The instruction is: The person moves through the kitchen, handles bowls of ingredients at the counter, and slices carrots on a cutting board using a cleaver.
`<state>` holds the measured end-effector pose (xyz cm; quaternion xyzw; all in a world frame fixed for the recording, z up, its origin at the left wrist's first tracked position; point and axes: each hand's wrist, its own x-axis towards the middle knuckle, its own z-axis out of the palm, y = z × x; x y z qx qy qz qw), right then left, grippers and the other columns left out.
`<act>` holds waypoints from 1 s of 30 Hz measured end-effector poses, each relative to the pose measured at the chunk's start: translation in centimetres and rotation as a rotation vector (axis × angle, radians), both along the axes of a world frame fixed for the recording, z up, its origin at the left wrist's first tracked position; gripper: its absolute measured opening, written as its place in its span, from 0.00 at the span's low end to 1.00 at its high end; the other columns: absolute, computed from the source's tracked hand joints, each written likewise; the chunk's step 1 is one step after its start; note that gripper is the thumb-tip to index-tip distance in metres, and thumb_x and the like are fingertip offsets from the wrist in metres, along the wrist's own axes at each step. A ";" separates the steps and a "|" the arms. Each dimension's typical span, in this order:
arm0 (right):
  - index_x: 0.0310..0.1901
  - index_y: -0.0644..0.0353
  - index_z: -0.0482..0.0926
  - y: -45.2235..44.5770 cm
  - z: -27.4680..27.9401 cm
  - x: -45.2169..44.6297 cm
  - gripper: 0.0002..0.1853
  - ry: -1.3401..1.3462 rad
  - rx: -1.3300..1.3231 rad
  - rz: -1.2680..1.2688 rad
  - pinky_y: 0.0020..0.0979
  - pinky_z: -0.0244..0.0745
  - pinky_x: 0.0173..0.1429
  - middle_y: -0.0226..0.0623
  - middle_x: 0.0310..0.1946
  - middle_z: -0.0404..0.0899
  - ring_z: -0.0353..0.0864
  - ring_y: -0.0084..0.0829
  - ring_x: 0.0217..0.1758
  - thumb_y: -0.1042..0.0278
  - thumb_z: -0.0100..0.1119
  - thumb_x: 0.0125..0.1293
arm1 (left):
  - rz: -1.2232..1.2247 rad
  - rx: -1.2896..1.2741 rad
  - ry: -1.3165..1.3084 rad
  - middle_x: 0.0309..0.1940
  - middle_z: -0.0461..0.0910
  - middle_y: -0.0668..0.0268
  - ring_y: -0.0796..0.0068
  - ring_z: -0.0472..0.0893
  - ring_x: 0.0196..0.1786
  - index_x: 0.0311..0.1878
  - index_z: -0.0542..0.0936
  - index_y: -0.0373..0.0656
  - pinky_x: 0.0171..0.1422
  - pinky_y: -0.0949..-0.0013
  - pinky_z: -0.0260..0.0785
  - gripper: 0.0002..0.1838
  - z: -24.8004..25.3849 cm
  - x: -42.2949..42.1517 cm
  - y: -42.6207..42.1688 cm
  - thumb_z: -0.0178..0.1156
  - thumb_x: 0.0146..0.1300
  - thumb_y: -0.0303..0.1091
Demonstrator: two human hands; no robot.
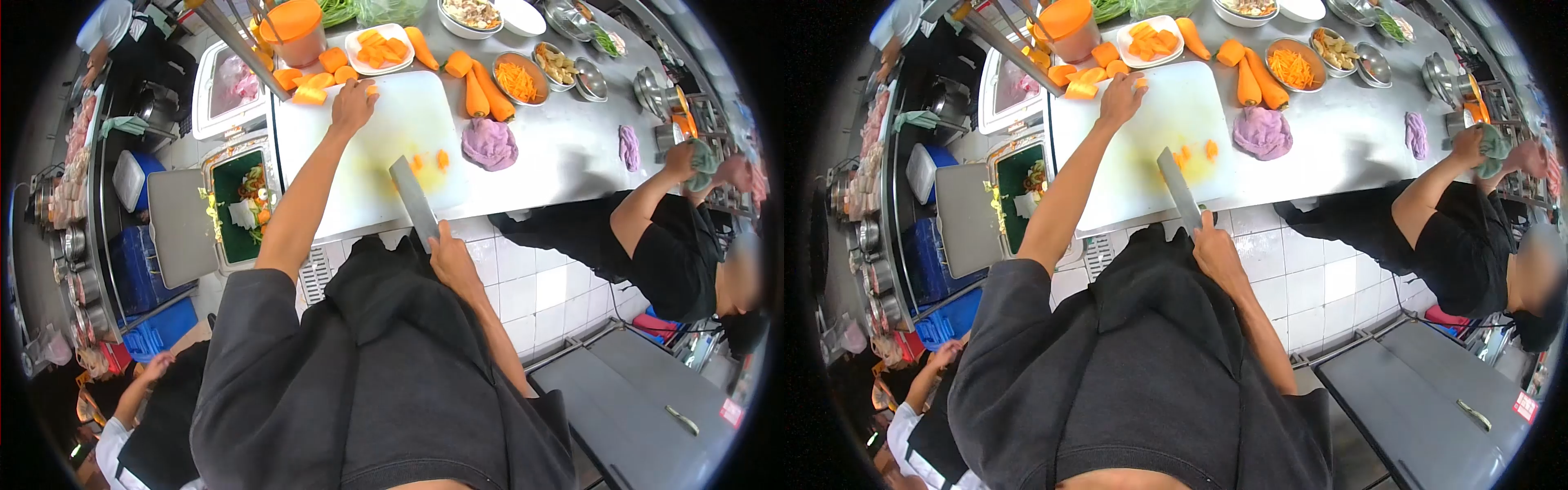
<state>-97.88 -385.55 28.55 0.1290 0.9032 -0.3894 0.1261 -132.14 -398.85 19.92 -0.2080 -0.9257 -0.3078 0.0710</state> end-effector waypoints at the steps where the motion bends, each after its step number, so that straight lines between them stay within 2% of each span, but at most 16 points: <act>1: 0.50 0.69 0.60 0.6 -0.2 0.0 0.14 0.013 0.010 -0.042 0.62 0.67 0.35 0.68 0.22 0.75 0.76 0.70 0.31 0.73 0.50 0.70 | -0.025 -0.024 0.009 0.45 0.77 0.56 0.53 0.79 0.49 0.49 0.81 0.47 0.53 0.54 0.74 0.13 -0.2 -0.4 0.1 0.64 0.62 0.34; 4: 0.50 0.69 0.60 2.4 -0.7 0.0 0.14 0.042 0.049 -0.132 0.63 0.67 0.36 0.69 0.23 0.75 0.76 0.70 0.32 0.73 0.51 0.70 | -0.087 -0.004 -0.027 0.43 0.77 0.55 0.53 0.79 0.48 0.46 0.81 0.46 0.52 0.53 0.74 0.09 -0.6 0.5 0.4 0.62 0.63 0.35; 6: 0.50 0.69 0.60 3.6 -1.0 -0.3 0.13 0.064 0.080 -0.179 0.63 0.67 0.36 0.69 0.23 0.75 0.76 0.71 0.32 0.73 0.51 0.70 | -0.180 -0.094 -0.117 0.41 0.77 0.55 0.53 0.79 0.47 0.42 0.81 0.45 0.51 0.53 0.73 0.07 -0.6 3.6 0.5 0.60 0.63 0.34; 8: 0.50 0.69 0.60 4.1 -1.4 -0.5 0.13 0.078 0.071 -0.169 0.63 0.67 0.36 0.69 0.23 0.75 0.75 0.71 0.32 0.73 0.51 0.70 | -0.307 0.049 -0.029 0.40 0.78 0.53 0.53 0.80 0.45 0.41 0.81 0.44 0.49 0.53 0.73 0.07 -2.3 8.2 0.3 0.59 0.64 0.35; 10: 0.50 0.68 0.60 3.9 -1.6 -0.7 0.13 0.116 0.062 -0.163 0.63 0.67 0.36 0.69 0.23 0.75 0.76 0.71 0.32 0.74 0.50 0.70 | -0.261 0.058 -0.117 0.34 0.80 0.56 0.55 0.82 0.38 0.39 0.81 0.42 0.42 0.57 0.74 0.08 -0.6 13.3 0.8 0.62 0.64 0.36; 11: 0.50 0.68 0.60 3.6 -1.5 -0.8 0.13 0.123 0.059 -0.157 0.62 0.68 0.36 0.69 0.23 0.75 0.76 0.70 0.31 0.74 0.50 0.70 | -0.262 0.056 -0.122 0.34 0.80 0.56 0.55 0.82 0.38 0.39 0.81 0.42 0.42 0.57 0.74 0.08 -0.2 14.9 1.1 0.62 0.64 0.36; 12: 0.50 0.68 0.60 3.3 -1.3 -0.9 0.13 0.129 0.057 -0.148 0.62 0.68 0.35 0.68 0.22 0.75 0.76 0.70 0.31 0.74 0.50 0.70 | -0.180 0.077 -0.179 0.32 0.81 0.57 0.56 0.82 0.35 0.39 0.81 0.42 0.39 0.58 0.74 0.07 0.0 16.3 1.4 0.63 0.63 0.35; 16: 0.51 0.69 0.60 1.6 -0.4 -1.4 0.14 0.071 0.056 -0.140 0.61 0.69 0.34 0.67 0.22 0.75 0.76 0.69 0.31 0.74 0.50 0.70 | 0.025 0.173 -0.373 0.25 0.81 0.58 0.59 0.82 0.28 0.40 0.81 0.41 0.33 0.61 0.74 0.08 0.7 17.1 1.7 0.67 0.60 0.32; 20: 0.51 0.70 0.60 1.1 -0.2 -1.5 0.13 0.039 0.073 -0.092 0.59 0.70 0.33 0.66 0.21 0.75 0.77 0.68 0.30 0.75 0.50 0.70 | -0.025 0.327 -0.320 0.29 0.81 0.59 0.61 0.82 0.29 0.40 0.81 0.42 0.35 0.62 0.74 0.06 0.9 15.7 -0.3 0.66 0.61 0.31; 22: 0.51 0.70 0.60 0.7 0.3 -1.4 0.13 0.052 0.080 -0.077 0.59 0.70 0.33 0.66 0.21 0.75 0.77 0.68 0.29 0.75 0.49 0.70 | -0.292 0.206 -0.213 0.34 0.80 0.61 0.61 0.82 0.32 0.40 0.81 0.43 0.38 0.62 0.74 0.05 0.8 15.4 -1.5 0.64 0.62 0.30; 25: 0.51 0.70 0.60 0.1 0.8 -1.6 0.13 0.037 0.113 -0.082 0.60 0.70 0.33 0.66 0.21 0.75 0.77 0.68 0.29 0.75 0.49 0.71 | -0.364 0.107 -0.084 0.36 0.78 0.63 0.60 0.81 0.35 0.40 0.81 0.45 0.39 0.62 0.74 0.03 0.6 15.1 -1.4 0.60 0.64 0.30; 30: 0.49 0.69 0.60 -1.0 0.5 -1.0 0.11 0.009 0.111 -0.093 0.61 0.70 0.34 0.66 0.22 0.76 0.77 0.68 0.29 0.75 0.48 0.71 | -0.402 -0.028 -0.030 0.35 0.76 0.63 0.59 0.81 0.36 0.39 0.80 0.47 0.38 0.59 0.74 0.04 0.8 14.9 -1.4 0.58 0.64 0.30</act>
